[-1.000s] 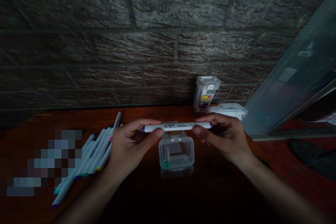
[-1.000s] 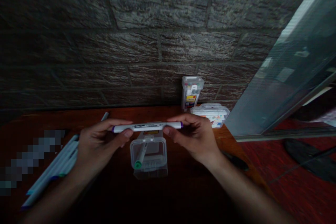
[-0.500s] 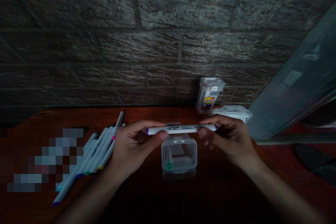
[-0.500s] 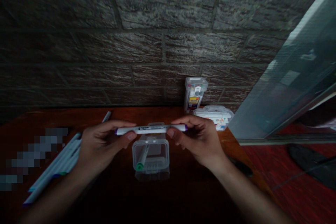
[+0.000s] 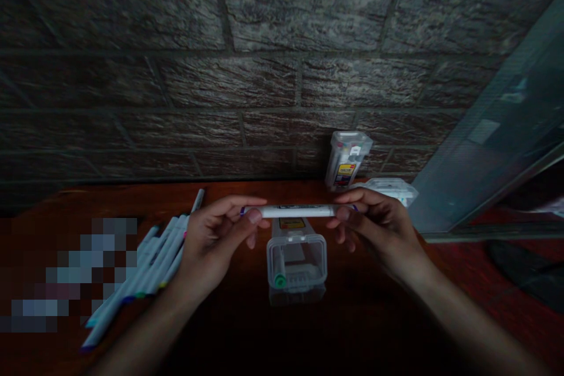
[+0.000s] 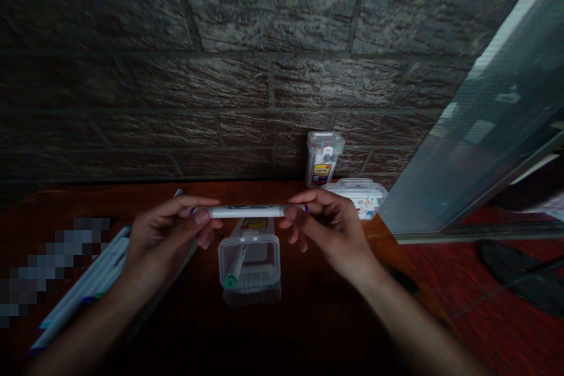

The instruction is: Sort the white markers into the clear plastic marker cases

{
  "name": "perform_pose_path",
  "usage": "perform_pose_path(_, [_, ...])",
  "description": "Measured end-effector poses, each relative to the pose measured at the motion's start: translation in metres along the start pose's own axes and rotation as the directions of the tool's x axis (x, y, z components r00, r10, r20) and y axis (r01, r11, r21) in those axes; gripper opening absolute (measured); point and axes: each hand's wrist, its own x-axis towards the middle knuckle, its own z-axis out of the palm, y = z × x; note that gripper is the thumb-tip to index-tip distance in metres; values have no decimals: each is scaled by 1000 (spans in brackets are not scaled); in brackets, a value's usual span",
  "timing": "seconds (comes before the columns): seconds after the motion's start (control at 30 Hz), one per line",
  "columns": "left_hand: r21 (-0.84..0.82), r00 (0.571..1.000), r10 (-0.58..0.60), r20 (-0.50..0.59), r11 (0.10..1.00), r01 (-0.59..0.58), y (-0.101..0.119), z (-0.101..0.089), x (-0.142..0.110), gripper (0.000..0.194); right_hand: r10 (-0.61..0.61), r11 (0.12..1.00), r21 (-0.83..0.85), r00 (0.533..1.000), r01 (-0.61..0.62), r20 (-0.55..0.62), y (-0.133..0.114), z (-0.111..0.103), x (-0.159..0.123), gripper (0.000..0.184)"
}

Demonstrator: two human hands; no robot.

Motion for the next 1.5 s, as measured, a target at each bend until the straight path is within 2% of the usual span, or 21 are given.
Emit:
perform_pose_path(0.4, [-230, 998, -60, -17, 972, 54, 7, 2, 4, 20, 53, 993, 105, 999, -52, -2, -7, 0, 0, 16])
perform_pose_path(0.67, [-299, 996, -85, 2, 951, 82, 5, 0, 5, 23, 91, 977, 191, 995, -99, 52, -10, -1, 1, 22])
perform_pose_path(1.03, [-347, 996, -86, 21, 934, 88, 7, 0, 5, 26, 95, 978, 182, 994, -105, 59, -10, -3, 2, 24])
perform_pose_path(1.27, [-271, 996, -87, -28, 960, 76, 8, 3, 3, 23, 54, 986, 157, 998, -57, 25, -6, -2, 2, 20])
perform_pose_path(1.5, [-25, 999, -29, -25, 999, 28, -1, 2, 1, 21, -19, 1000, 8, 1000, 19, -23, 0, -2, 3, 20])
